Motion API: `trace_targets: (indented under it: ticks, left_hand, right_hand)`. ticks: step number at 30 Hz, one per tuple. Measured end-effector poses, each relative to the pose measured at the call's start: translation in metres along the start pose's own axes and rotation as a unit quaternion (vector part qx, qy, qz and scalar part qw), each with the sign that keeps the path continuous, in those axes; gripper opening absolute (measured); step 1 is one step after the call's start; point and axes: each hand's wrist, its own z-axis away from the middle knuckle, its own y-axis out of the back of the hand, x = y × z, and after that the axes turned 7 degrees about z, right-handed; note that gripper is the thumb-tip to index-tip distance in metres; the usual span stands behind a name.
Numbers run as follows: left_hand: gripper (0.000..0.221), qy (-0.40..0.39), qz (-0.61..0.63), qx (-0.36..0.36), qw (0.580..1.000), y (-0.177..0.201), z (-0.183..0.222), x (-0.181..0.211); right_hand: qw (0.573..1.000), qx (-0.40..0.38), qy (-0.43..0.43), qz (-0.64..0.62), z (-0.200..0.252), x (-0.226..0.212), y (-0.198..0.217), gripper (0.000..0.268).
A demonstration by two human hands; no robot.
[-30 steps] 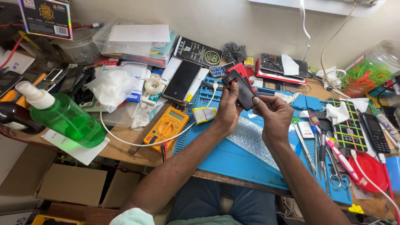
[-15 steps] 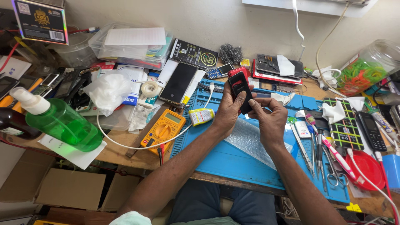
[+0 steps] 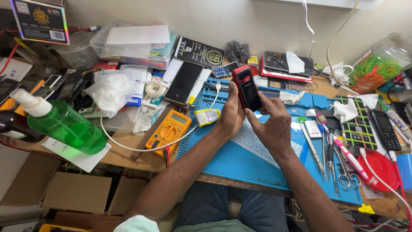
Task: The person repairs a red mobile phone by applying glue to a keypad and attaching it to the device. They then wipe the keypad with a tissue and test the phone's functionality. The person also disassembles the phone using a screwdriver to access the battery compartment and reassembles it.
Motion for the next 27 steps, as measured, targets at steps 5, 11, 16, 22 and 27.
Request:
trace_targets:
  ticks: [5,11,16,22,27]
  left_hand:
    - [0.051,-0.014,-0.016,-0.01,1.0,-0.01,0.002,0.004]
    - [0.043,-0.002,-0.111,-0.001,0.994,-0.018,0.001,0.004]
    - [0.046,-0.017,-0.161,0.009,0.987,-0.012,0.0,0.001]
    - [0.039,0.018,-0.154,-0.041,0.987,-0.004,-0.005,0.0]
    - [0.038,0.097,-0.222,-0.103,0.965,-0.01,-0.001,-0.001]
  right_hand:
    - [0.998,0.008,0.014,0.06,-0.001,-0.001,-0.002,0.056]
    - [0.994,-0.011,0.011,0.104,-0.001,0.003,-0.001,0.059]
    - [0.991,-0.019,0.027,0.133,0.002,0.001,0.001,0.061]
    - [0.987,0.068,-0.039,-0.14,-0.024,0.017,0.025,0.028]
    - [0.93,-0.085,-0.138,-0.329,-0.053,0.049,0.046,0.028]
